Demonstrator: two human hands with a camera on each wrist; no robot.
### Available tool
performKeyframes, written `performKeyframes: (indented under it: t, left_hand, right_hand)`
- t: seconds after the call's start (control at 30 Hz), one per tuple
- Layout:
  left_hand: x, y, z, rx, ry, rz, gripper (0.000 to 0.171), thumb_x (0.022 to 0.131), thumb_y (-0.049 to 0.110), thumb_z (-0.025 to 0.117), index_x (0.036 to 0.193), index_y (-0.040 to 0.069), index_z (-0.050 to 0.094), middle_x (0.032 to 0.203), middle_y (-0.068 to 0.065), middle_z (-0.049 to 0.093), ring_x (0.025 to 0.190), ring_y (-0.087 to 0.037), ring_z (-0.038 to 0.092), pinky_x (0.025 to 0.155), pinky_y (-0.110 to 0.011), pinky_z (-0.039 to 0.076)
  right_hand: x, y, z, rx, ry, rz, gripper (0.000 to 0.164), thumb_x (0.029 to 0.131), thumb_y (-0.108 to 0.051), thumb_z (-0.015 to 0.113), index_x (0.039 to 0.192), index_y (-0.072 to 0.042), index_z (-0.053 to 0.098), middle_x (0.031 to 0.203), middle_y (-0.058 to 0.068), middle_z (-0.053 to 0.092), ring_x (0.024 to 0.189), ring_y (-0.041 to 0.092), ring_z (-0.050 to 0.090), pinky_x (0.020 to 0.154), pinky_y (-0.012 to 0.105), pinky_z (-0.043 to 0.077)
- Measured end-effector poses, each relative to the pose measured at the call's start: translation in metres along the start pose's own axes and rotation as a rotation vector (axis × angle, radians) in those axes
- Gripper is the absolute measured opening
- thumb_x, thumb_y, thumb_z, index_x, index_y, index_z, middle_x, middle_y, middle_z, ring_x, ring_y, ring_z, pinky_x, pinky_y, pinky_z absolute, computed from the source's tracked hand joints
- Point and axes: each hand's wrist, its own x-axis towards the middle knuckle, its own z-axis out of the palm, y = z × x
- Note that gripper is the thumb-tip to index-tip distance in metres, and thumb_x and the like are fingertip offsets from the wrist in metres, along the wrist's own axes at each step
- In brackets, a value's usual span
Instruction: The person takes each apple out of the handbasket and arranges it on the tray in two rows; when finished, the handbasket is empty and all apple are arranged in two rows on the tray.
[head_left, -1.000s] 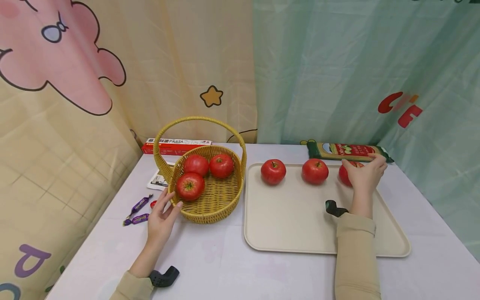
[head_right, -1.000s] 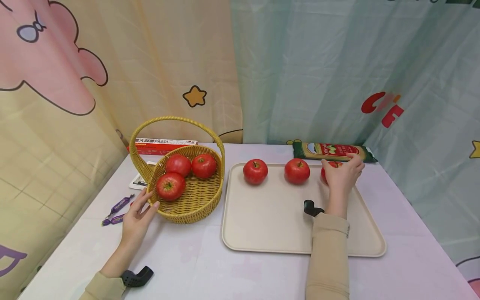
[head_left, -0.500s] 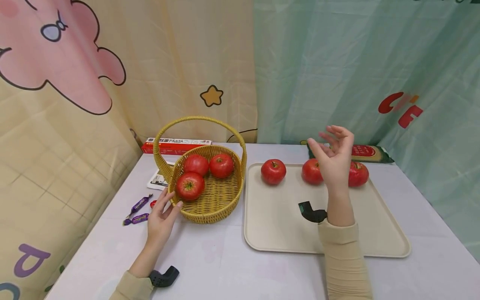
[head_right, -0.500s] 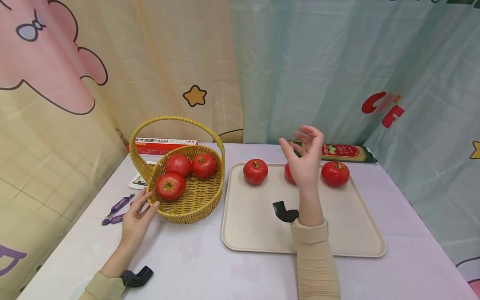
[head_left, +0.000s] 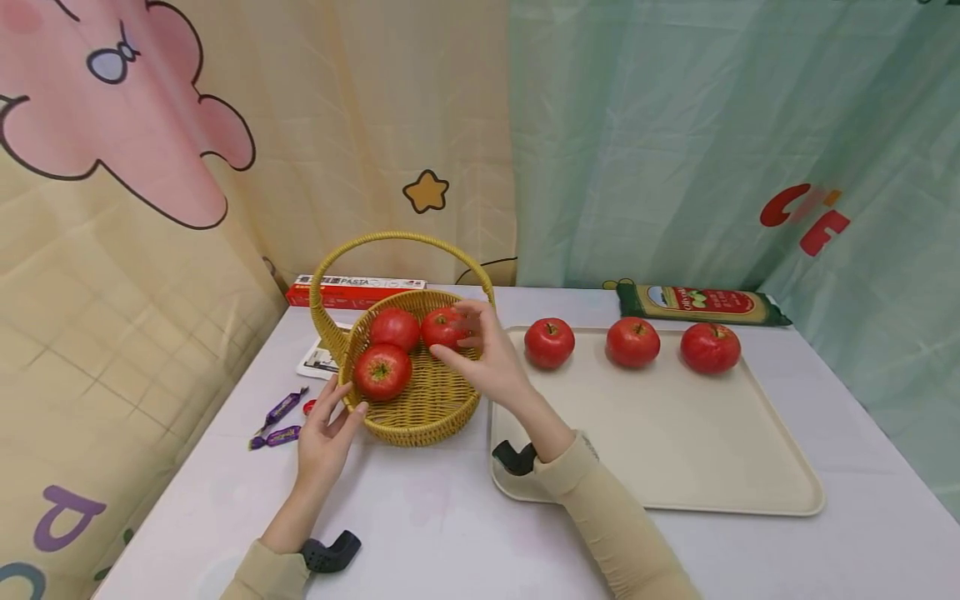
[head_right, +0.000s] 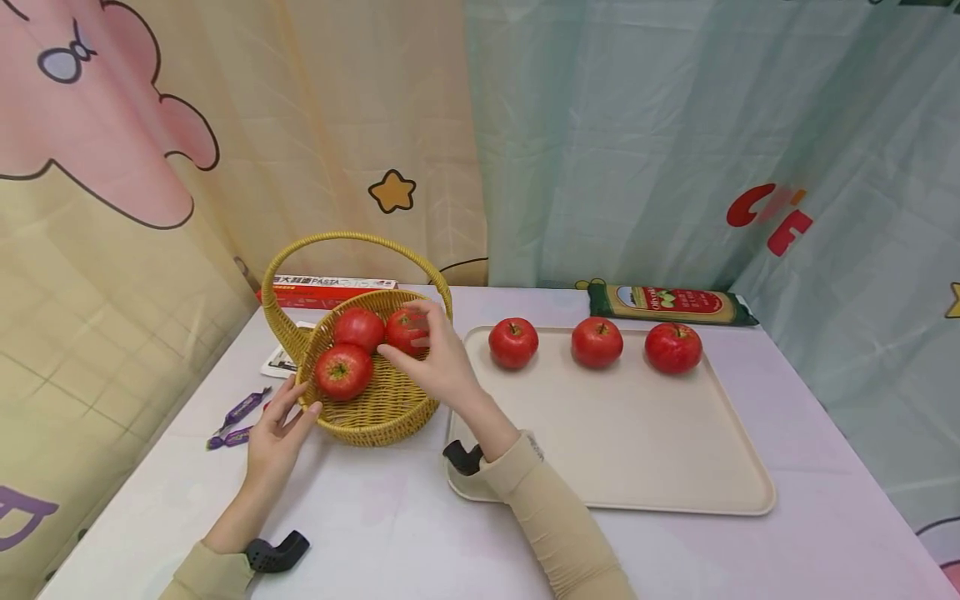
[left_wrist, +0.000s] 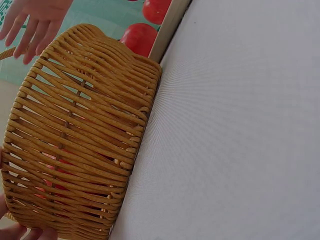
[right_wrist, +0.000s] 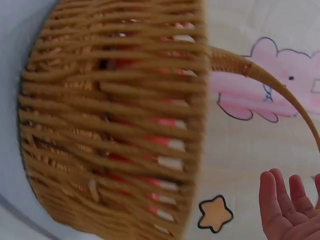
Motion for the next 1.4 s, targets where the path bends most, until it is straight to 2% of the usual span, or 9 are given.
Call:
performKeyframes:
  t: [0.13, 0.23, 0.4, 0.63, 0.83, 1.07, 1.23, 1.4]
  left_hand:
    - [0.000, 0.000, 0.001, 0.001, -0.006, -0.001, 0.040, 0.088, 0.003, 0.064, 0.126, -0.007, 0.054, 0.148, -0.013, 0.032, 0.136, -0.027, 0.030, 0.094, -0.021, 0.041]
    - [0.000, 0.000, 0.001, 0.002, -0.013, -0.001, 0.041, 0.088, 0.001, 0.064, 0.126, -0.007, 0.053, 0.149, -0.013, 0.031, 0.136, -0.029, 0.029, 0.095, -0.024, 0.040]
    - [0.001, 0.001, 0.002, 0.011, -0.020, -0.002, 0.041, 0.088, 0.002, 0.064, 0.127, -0.008, 0.053, 0.149, -0.013, 0.030, 0.136, -0.030, 0.030, 0.093, -0.019, 0.041]
    - [0.000, 0.001, 0.001, 0.004, -0.022, 0.010, 0.040, 0.088, 0.000, 0.063, 0.125, -0.010, 0.052, 0.149, -0.015, 0.031, 0.135, -0.031, 0.030, 0.094, -0.022, 0.041]
    - [-0.001, 0.002, 0.000, 0.004, -0.025, 0.009, 0.040, 0.088, 0.001, 0.063, 0.126, -0.009, 0.052, 0.149, -0.014, 0.030, 0.136, -0.030, 0.030, 0.092, -0.018, 0.041]
    - [-0.001, 0.001, 0.001, -0.008, -0.018, 0.012, 0.041, 0.089, 0.003, 0.063, 0.126, -0.009, 0.052, 0.149, -0.014, 0.032, 0.135, -0.029, 0.032, 0.092, -0.015, 0.042]
    - [-0.001, 0.000, 0.000, 0.010, -0.012, 0.004, 0.041, 0.089, 0.007, 0.064, 0.126, -0.006, 0.053, 0.149, -0.013, 0.032, 0.135, -0.029, 0.032, 0.090, -0.012, 0.042]
    - [-0.001, 0.000, -0.001, 0.023, -0.007, -0.009, 0.042, 0.089, 0.011, 0.065, 0.127, -0.003, 0.054, 0.149, -0.011, 0.032, 0.135, -0.027, 0.032, 0.091, -0.013, 0.042]
  right_hand:
    - [0.008, 0.026, 0.031, -0.109, -0.128, 0.013, 0.067, 0.081, -0.031, 0.074, 0.133, -0.008, 0.036, 0.126, 0.009, 0.048, 0.112, 0.021, 0.052, 0.088, 0.027, 0.050]
    - [0.012, 0.032, 0.045, -0.194, -0.209, 0.036, 0.074, 0.079, -0.040, 0.074, 0.136, -0.011, 0.035, 0.130, 0.009, 0.045, 0.115, 0.019, 0.050, 0.092, 0.030, 0.049]
    - [0.017, 0.041, 0.058, -0.319, -0.286, 0.041, 0.080, 0.077, -0.046, 0.074, 0.139, -0.013, 0.035, 0.131, 0.011, 0.043, 0.117, 0.021, 0.050, 0.097, 0.037, 0.046]
    - [0.025, 0.051, 0.067, -0.427, -0.346, 0.007, 0.076, 0.075, -0.040, 0.078, 0.138, -0.018, 0.040, 0.134, 0.002, 0.045, 0.123, 0.016, 0.044, 0.102, 0.036, 0.042]
    - [0.033, 0.059, 0.075, -0.445, -0.435, 0.005, 0.077, 0.074, -0.037, 0.079, 0.139, -0.021, 0.041, 0.138, -0.003, 0.044, 0.126, 0.013, 0.041, 0.104, 0.035, 0.039]
    - [0.039, 0.060, 0.086, -0.468, -0.567, 0.053, 0.084, 0.073, -0.029, 0.082, 0.144, -0.025, 0.037, 0.147, 0.001, 0.031, 0.127, 0.021, 0.042, 0.102, 0.039, 0.041]
    - [0.038, 0.058, 0.090, -0.509, -0.584, 0.059, 0.079, 0.072, -0.024, 0.082, 0.140, -0.026, 0.041, 0.137, 0.006, 0.032, 0.117, 0.023, 0.048, 0.097, 0.036, 0.046]
    - [0.035, 0.053, 0.094, -0.516, -0.600, 0.058, 0.073, 0.073, -0.020, 0.082, 0.133, -0.024, 0.042, 0.135, 0.007, 0.036, 0.115, 0.023, 0.049, 0.095, 0.036, 0.047]
